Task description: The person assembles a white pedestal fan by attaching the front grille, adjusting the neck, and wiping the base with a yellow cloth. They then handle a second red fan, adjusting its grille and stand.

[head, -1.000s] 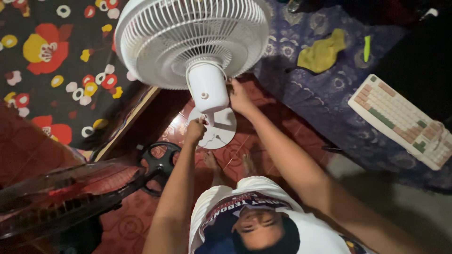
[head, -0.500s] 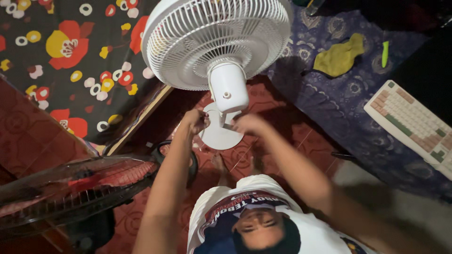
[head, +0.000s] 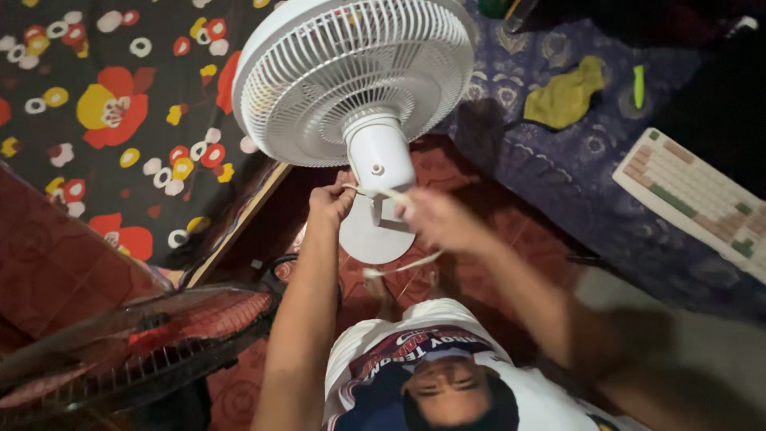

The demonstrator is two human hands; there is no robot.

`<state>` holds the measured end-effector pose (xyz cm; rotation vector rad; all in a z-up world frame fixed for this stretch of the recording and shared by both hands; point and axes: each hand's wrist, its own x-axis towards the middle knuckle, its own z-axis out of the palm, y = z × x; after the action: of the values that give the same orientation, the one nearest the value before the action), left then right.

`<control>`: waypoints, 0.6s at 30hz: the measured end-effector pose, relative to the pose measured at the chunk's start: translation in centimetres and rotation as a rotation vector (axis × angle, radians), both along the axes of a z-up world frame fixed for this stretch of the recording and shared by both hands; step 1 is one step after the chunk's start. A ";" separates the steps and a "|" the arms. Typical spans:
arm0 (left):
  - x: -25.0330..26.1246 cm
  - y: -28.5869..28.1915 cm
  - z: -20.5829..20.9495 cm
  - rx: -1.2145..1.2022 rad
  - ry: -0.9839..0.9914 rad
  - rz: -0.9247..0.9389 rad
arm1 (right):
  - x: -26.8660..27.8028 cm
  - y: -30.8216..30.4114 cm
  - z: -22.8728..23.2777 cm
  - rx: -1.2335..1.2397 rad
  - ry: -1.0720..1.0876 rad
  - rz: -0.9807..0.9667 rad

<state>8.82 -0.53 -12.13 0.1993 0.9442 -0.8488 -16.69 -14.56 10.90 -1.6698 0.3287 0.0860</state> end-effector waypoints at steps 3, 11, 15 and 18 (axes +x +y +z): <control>-1.4 0.3 1.8 0.106 -0.259 -0.163 | 2.5 -3.9 6.7 -0.372 -0.216 -0.052; -3.1 0.4 6.3 0.548 -1.018 -0.601 | 11.5 -7.7 7.9 -0.770 -0.310 -0.247; -2.8 0.1 9.0 0.834 -1.359 -0.640 | 11.3 -10.7 2.7 -0.759 -0.148 -0.314; -2.7 0.2 10.5 0.927 -1.407 -0.623 | 9.6 -13.6 -3.1 -0.738 -0.204 -0.311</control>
<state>6.17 -0.29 -1.60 1.7055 -0.1878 -0.5255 -7.13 -28.12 7.76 -2.3045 0.4969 -0.4900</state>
